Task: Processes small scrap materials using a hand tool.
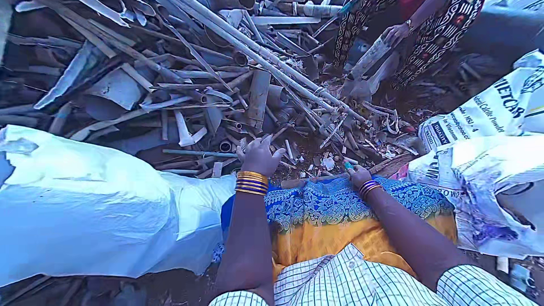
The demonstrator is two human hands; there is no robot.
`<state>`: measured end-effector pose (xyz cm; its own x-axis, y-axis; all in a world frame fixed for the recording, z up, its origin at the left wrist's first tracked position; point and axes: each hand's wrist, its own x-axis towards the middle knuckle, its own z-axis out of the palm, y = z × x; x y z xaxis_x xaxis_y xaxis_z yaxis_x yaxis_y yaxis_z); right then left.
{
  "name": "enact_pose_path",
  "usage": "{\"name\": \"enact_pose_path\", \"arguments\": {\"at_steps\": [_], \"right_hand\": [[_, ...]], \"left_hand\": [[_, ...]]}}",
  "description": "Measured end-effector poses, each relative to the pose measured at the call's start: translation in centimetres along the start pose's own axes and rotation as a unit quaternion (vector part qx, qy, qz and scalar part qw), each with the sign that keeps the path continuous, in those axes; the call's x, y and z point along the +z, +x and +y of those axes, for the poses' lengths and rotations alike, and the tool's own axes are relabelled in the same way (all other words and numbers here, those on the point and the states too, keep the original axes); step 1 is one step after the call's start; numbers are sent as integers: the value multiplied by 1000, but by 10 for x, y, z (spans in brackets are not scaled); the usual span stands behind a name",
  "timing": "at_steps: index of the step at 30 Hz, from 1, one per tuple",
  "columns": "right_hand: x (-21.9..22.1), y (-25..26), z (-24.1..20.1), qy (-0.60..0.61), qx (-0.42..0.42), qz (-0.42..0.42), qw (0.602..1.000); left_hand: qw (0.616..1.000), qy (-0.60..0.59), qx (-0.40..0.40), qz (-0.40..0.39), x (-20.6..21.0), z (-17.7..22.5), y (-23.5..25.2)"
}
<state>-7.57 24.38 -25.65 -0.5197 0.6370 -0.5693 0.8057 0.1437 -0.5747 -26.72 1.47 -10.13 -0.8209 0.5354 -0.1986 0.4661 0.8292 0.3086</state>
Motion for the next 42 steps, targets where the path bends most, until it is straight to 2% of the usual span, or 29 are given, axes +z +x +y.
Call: {"name": "enact_pose_path", "arguments": {"at_steps": [3, 5, 6, 7, 9, 11, 14, 19, 23, 27, 32, 37, 42], "right_hand": [[-4, 8, 0, -113, 9, -40, 993], [-8, 16, -7, -191, 19, -70, 979], [-11, 22, -11, -220, 22, -85, 972], [-13, 28, -16, -239, 24, -102, 965], [-16, 45, -31, -258, 18, -119, 959], [-13, 74, -41, -264, 7, -106, 959], [-1, 118, -52, -282, 11, -74, 956], [15, 174, -65, -326, 18, -65, 943], [14, 178, -63, -365, 14, -104, 925], [11, 158, -53, -389, -14, -162, 907], [-8, 111, -67, -473, -46, -230, 849], [-22, 101, -103, -470, -21, -166, 867], [-1, 161, -105, -436, 12, -99, 894]], "left_hand": [[988, 13, -38, -148, 76, 35, 34], [961, 76, -31, -263, 107, 46, 54], [951, 101, -16, -293, 117, 49, 64], [948, 112, -7, -298, 122, 51, 73], [963, 83, -20, -256, 124, 50, 90], [969, 67, -41, -236, 122, 48, 102], [961, 57, -60, -263, 130, 44, 114], [953, 48, -85, -287, 135, 33, 127], [947, 50, -90, -303, 139, 31, 134], [946, 51, -87, -307, 139, 35, 133], [947, 33, -79, -309, 143, 32, 129], [947, 37, -82, -309, 141, 28, 129], [945, 37, -79, -314, 141, 27, 128]]}}
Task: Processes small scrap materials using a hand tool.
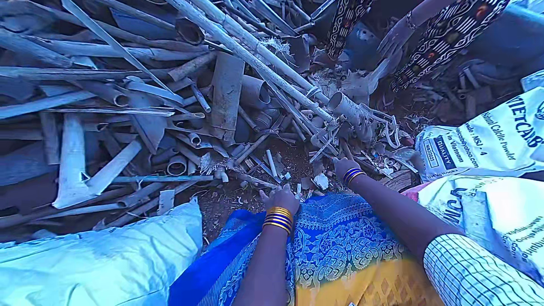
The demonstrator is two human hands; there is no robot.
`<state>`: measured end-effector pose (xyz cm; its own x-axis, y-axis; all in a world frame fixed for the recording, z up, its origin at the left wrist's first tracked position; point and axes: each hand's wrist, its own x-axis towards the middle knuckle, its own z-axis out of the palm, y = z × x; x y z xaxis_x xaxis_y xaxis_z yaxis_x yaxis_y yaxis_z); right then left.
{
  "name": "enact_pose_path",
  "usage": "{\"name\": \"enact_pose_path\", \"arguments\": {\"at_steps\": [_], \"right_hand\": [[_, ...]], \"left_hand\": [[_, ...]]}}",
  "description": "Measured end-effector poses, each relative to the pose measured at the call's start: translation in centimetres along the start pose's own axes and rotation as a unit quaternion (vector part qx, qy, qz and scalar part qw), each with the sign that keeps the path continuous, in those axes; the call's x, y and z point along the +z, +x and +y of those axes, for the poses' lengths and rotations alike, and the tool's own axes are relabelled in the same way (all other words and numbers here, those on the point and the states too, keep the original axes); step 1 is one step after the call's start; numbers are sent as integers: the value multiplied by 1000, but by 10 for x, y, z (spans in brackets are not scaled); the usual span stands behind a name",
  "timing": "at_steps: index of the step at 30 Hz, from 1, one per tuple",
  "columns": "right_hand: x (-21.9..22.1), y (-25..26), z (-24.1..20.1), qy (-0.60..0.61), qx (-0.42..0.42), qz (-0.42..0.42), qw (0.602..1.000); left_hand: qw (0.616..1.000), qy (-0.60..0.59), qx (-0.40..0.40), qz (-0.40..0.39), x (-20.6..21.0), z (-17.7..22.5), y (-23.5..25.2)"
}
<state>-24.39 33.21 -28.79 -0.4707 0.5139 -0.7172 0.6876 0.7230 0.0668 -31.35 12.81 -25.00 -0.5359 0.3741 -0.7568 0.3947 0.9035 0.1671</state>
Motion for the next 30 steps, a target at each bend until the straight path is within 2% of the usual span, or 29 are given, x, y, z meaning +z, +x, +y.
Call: {"name": "enact_pose_path", "arguments": {"at_steps": [2, 5, 8, 11, 13, 16, 19, 22, 26, 30], "right_hand": [[8, 21, -2, 20, 5, -16, 1000], [19, 25, -6, 41, -1, -49, 998], [19, 11, -3, 27, -31, -77, 996], [20, -12, 8, -13, -122, -131, 984], [26, -32, 16, -44, -141, -142, 979], [28, -52, 35, 4, -114, -117, 987], [27, -56, 50, 70, -27, -65, 995], [40, -47, 49, 63, 31, -61, 996], [59, -47, 31, 67, -20, -85, 994], [38, -53, 32, 28, -62, -95, 993]], "left_hand": [[1000, -1, -2, -2, -1, -1, 0], [1000, -4, -1, -11, -2, -3, 0], [1000, 2, 6, -24, -2, -3, 2], [999, 3, 15, -31, -3, -3, 0], [999, 4, 20, -26, -2, -2, -2], [999, 1, 26, -24, -1, -3, -4], [999, 4, 26, -22, 1, -3, -9], [999, 8, 34, -20, 4, -3, -11], [999, 2, 35, -29, 3, -6, -13], [998, -3, 51, -34, 5, -9, -19]]}}
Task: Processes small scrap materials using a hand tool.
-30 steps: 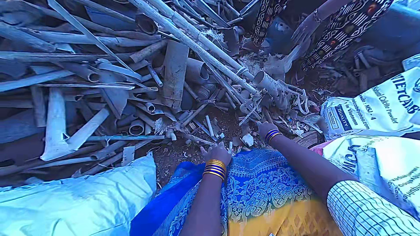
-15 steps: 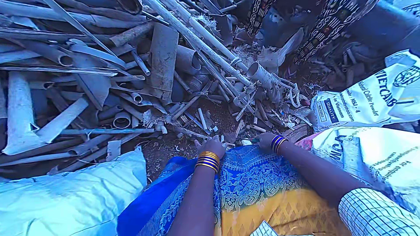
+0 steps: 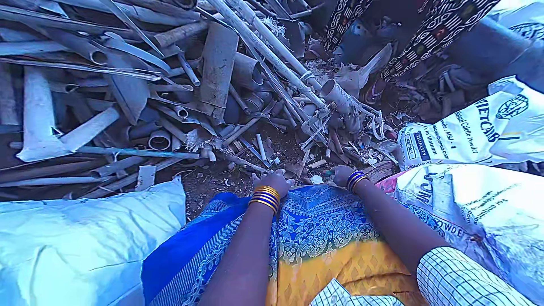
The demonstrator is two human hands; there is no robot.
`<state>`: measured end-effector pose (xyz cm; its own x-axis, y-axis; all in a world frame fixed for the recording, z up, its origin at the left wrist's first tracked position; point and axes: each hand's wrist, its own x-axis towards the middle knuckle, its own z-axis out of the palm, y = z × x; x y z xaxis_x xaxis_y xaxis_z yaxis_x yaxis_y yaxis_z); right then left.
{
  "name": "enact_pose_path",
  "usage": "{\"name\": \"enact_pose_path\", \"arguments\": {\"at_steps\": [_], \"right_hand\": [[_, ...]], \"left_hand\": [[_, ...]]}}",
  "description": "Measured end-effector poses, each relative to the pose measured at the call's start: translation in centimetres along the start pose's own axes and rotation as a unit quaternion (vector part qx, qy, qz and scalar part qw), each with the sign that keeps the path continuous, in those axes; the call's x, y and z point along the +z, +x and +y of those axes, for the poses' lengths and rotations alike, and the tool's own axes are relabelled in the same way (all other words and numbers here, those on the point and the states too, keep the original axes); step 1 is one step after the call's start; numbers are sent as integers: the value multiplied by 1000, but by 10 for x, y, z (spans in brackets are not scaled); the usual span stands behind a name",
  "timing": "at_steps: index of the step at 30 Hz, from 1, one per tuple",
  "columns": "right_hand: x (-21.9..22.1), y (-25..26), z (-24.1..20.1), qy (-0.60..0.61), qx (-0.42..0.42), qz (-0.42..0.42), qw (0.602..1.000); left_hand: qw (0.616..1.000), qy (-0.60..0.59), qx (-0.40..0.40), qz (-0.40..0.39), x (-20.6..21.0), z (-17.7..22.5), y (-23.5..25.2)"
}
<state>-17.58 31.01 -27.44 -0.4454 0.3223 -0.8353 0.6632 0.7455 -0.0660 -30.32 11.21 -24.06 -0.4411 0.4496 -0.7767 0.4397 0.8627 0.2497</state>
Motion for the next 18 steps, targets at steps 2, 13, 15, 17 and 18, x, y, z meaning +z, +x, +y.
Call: {"name": "enact_pose_path", "arguments": {"at_steps": [2, 13, 15, 17, 18], "right_hand": [[-12, -6, 17, -4, 34, 33, 999], [-7, -15, -7, -52, 145, 16, 988], [-5, 8, -2, -38, 92, 51, 994], [-17, 0, -11, -31, 60, 49, 997], [-21, -7, -15, -32, 59, 56, 996]], "left_hand": [[1000, -2, 20, -12, 6, 0, -1], [854, 316, 276, -306, 103, 20, -47], [845, 326, 293, -305, 102, 23, -71], [868, 290, 279, -291, 97, 28, -102], [872, 289, 276, -283, 97, 30, -114]]}}
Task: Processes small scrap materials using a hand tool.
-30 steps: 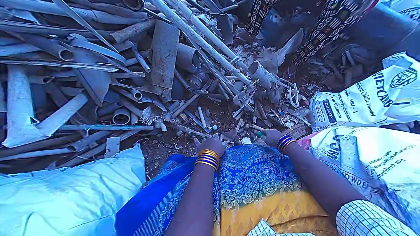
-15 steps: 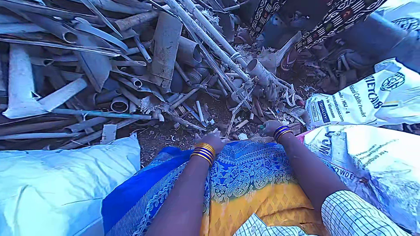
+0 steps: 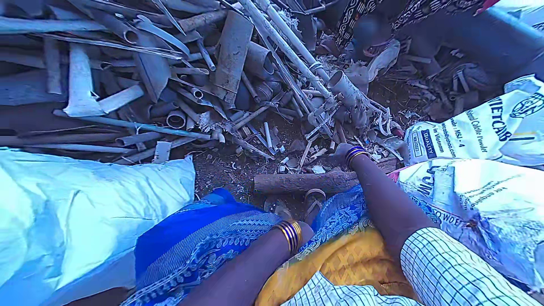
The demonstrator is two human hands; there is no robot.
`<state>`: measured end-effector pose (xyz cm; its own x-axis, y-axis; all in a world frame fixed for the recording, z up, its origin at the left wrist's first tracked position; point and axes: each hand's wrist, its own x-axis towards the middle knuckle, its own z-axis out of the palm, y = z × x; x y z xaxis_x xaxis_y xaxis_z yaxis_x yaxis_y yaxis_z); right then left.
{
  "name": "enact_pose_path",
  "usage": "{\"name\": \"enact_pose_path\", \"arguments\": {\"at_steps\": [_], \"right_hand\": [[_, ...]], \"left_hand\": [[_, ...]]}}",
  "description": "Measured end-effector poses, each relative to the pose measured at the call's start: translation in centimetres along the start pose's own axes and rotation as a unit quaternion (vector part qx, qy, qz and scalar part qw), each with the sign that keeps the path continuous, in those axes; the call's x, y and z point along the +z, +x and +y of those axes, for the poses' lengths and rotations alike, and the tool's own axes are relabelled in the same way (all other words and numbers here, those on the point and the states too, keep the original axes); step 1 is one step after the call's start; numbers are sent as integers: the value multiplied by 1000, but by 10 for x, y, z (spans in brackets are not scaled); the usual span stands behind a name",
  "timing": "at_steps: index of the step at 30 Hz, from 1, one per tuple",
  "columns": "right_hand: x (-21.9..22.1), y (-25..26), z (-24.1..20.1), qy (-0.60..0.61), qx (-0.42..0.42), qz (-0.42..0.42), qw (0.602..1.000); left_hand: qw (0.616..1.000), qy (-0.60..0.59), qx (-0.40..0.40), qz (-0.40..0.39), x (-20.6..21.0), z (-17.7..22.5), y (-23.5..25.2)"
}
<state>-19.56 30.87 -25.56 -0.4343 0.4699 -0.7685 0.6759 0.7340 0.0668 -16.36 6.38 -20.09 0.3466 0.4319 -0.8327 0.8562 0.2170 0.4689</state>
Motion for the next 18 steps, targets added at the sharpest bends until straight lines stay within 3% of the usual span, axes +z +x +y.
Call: {"name": "enact_pose_path", "arguments": {"at_steps": [3, 5, 7, 11, 14, 18], "right_hand": [[4, -16, -6, -30, 3, 11, 999], [16, -15, -12, -87, -18, -30, 996], [24, -7, -15, -98, -46, -53, 993], [13, 2, -2, -16, -37, 14, 999], [-3, -11, 7, -24, -46, 19, 998], [-9, -10, 11, -41, -126, -2, 991]], "left_hand": [[996, -29, -80, 8, 4, 26, -23], [991, -64, -113, 26, 6, 26, -23], [991, -77, -99, 36, 8, 9, -4], [999, -24, -27, 2, -3, -15, 20], [999, -49, -15, -1, -14, -23, 22], [999, -35, -26, -2, -21, -25, 26]]}}
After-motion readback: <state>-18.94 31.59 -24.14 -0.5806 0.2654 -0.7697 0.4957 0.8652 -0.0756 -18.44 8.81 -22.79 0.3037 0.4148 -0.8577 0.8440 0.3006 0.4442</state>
